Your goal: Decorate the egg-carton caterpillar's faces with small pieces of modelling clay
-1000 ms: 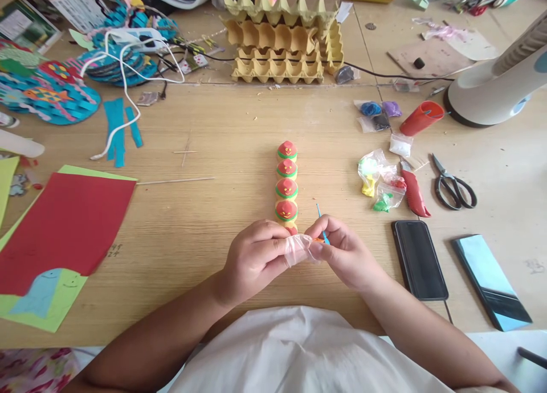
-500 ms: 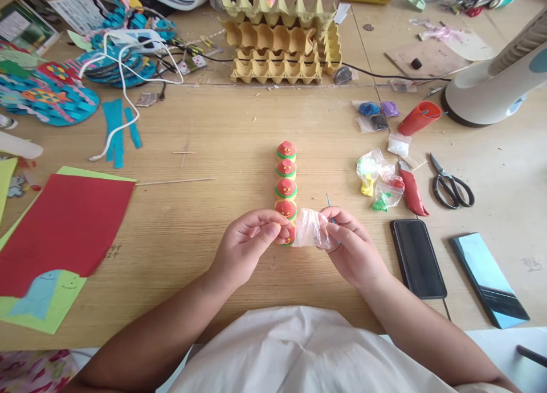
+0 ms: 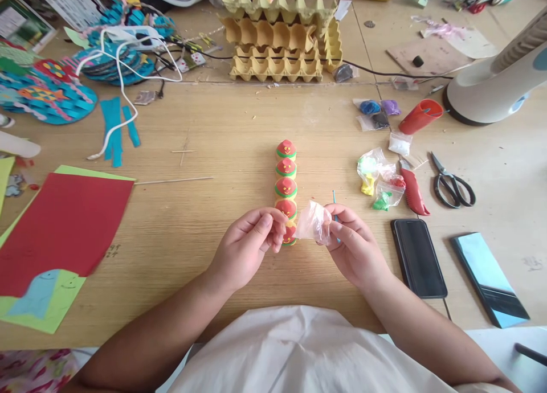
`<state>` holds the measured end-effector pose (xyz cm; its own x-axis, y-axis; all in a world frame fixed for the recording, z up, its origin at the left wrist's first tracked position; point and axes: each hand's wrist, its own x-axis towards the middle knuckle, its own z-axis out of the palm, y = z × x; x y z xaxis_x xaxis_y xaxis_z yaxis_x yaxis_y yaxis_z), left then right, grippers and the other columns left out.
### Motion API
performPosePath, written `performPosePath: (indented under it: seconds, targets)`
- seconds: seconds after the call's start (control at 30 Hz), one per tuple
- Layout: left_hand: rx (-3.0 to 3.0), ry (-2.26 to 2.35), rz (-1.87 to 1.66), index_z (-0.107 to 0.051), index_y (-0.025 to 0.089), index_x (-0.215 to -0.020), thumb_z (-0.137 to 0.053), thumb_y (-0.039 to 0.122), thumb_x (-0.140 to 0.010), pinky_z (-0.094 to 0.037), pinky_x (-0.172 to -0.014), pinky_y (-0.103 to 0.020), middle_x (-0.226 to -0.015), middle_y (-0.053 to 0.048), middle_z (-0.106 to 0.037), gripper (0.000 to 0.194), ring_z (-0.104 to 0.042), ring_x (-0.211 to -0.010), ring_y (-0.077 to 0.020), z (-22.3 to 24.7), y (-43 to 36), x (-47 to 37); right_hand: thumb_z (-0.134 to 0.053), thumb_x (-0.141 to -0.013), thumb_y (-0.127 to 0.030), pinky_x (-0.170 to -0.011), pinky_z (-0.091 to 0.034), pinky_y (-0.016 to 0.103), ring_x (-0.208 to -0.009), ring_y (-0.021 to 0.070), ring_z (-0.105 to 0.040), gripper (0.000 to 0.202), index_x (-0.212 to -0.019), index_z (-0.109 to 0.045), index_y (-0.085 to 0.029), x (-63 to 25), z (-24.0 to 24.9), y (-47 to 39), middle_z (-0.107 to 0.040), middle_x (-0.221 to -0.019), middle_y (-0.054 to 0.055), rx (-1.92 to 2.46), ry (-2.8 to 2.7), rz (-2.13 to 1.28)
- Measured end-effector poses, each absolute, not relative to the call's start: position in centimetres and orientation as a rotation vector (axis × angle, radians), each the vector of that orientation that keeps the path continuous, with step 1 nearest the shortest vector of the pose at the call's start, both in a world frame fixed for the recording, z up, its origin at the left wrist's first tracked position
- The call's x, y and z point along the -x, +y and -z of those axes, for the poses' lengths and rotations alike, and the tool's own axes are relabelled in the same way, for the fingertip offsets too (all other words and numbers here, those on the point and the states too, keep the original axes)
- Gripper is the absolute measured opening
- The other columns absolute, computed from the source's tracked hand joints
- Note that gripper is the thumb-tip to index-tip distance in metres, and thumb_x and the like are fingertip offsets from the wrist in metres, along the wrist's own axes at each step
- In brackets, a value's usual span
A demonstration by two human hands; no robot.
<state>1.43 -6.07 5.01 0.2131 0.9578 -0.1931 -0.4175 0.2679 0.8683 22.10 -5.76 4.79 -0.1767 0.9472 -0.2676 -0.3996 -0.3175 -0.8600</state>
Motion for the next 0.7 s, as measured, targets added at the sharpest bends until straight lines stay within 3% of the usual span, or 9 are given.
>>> performPosePath:
  seconds: [0.47,0.7]
  targets:
    - [-0.785,0.774,-1.076,-0.073,0.017,-0.081,-0.075,0.046,-0.090,-0.042,-0.049,-0.020,-0.068,-0.001,-0.061,0.030,-0.051,-0.056,-0.0079,-4.56,-5.72,-1.03,-0.076,-0.084,-0.036,-0.065,-0.051,0.028,-0.068,0.0134,-0.053,0.017,-0.097,-0.069,-0.027,-22.13,-4.87,-5.72,-0.061,-0.086,0.000,0.983,-0.743,-1.750]
    - [-1.159,0.961,-1.091,-0.076,0.017,-0.084,-0.077,0.035,-0.090,-0.049,-0.051,-0.020,-0.071,-0.001,-0.068,0.018,-0.058,-0.056,-0.0084,-4.98,-6.35,-0.78,-0.082,-0.082,-0.036,-0.069,-0.053,0.026,-0.073,0.0138,-0.058,0.022,-0.101,-0.073,-0.028,-22.12,-5.05,-5.86,-0.064,-0.088,0.001,0.879,-0.712,-1.799]
